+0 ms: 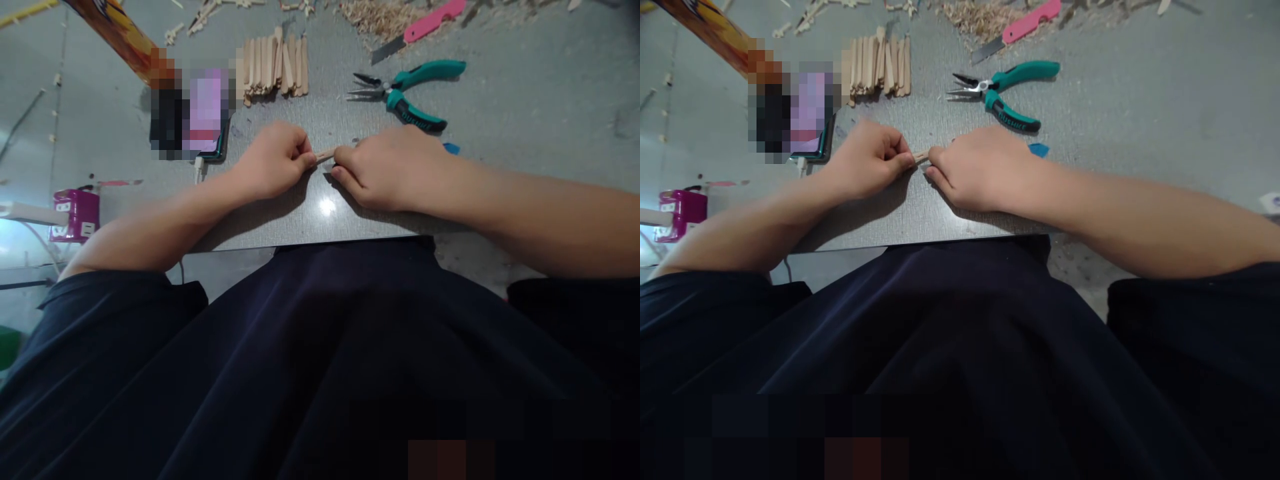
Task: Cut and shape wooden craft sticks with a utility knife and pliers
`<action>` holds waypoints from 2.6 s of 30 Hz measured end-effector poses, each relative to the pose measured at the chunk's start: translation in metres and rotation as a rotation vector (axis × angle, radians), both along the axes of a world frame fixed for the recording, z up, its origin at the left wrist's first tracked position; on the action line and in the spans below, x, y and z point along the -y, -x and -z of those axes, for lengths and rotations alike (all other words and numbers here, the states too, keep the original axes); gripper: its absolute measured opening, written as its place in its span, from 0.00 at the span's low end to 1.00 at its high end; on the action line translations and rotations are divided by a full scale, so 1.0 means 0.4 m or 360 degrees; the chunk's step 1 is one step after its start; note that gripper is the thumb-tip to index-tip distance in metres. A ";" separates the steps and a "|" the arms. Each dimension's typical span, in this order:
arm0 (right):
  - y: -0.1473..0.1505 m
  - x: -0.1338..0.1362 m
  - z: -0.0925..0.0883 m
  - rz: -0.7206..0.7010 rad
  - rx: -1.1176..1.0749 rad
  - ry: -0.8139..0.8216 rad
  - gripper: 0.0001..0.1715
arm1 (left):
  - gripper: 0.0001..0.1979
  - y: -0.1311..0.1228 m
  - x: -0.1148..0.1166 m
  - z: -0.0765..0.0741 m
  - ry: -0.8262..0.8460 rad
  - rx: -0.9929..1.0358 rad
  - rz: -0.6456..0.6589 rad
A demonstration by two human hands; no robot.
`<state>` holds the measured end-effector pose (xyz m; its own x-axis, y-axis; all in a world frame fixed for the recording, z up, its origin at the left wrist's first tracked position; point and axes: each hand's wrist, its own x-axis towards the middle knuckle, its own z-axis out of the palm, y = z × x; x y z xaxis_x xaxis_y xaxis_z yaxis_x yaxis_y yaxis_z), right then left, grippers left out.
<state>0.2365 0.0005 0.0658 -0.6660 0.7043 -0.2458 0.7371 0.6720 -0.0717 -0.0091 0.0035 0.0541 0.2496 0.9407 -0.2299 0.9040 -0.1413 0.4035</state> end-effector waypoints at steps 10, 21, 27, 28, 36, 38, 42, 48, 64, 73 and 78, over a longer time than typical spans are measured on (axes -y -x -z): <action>0.011 0.008 -0.002 0.0099 0.0050 0.0017 0.40 | 0.09 0.001 0.018 0.012 -0.0067 0.0065 0.0037; 0.013 0.010 0.000 0.0084 0.0030 -0.0010 0.41 | 0.11 -0.001 0.019 0.012 -0.0072 0.0023 0.0066; 0.014 0.006 -0.002 0.0072 0.0008 0.0030 0.41 | 0.11 -0.003 0.021 0.010 -0.0059 -0.0023 0.0060; 0.014 0.006 -0.001 0.0076 0.0002 0.0028 0.41 | 0.11 -0.004 0.022 0.009 -0.0064 -0.0031 0.0064; 0.013 0.015 0.001 0.0064 0.0018 0.0016 0.41 | 0.13 -0.005 0.040 0.021 -0.0094 -0.0125 0.0078; 0.016 0.018 0.001 0.0068 0.0010 0.0026 0.39 | 0.14 -0.009 0.046 0.023 -0.0108 -0.0181 0.0083; 0.024 0.023 0.011 0.0102 -0.0021 0.0010 0.38 | 0.16 -0.016 0.056 0.015 -0.0128 -0.0343 0.0124; 0.031 0.025 0.029 0.0147 -0.0023 -0.0036 0.37 | 0.15 -0.015 0.056 0.013 -0.0140 -0.0369 0.0150; 0.040 0.027 0.029 0.0176 -0.0102 -0.0039 0.34 | 0.09 0.017 0.040 0.079 -0.0400 -0.0088 0.0155; 0.043 0.029 0.025 0.0195 -0.0100 -0.0019 0.36 | 0.09 0.029 0.044 0.097 -0.0424 0.0042 0.0146; 0.047 0.030 0.016 0.0195 -0.0077 -0.0022 0.35 | 0.09 0.014 0.049 0.079 -0.0377 -0.0032 0.0085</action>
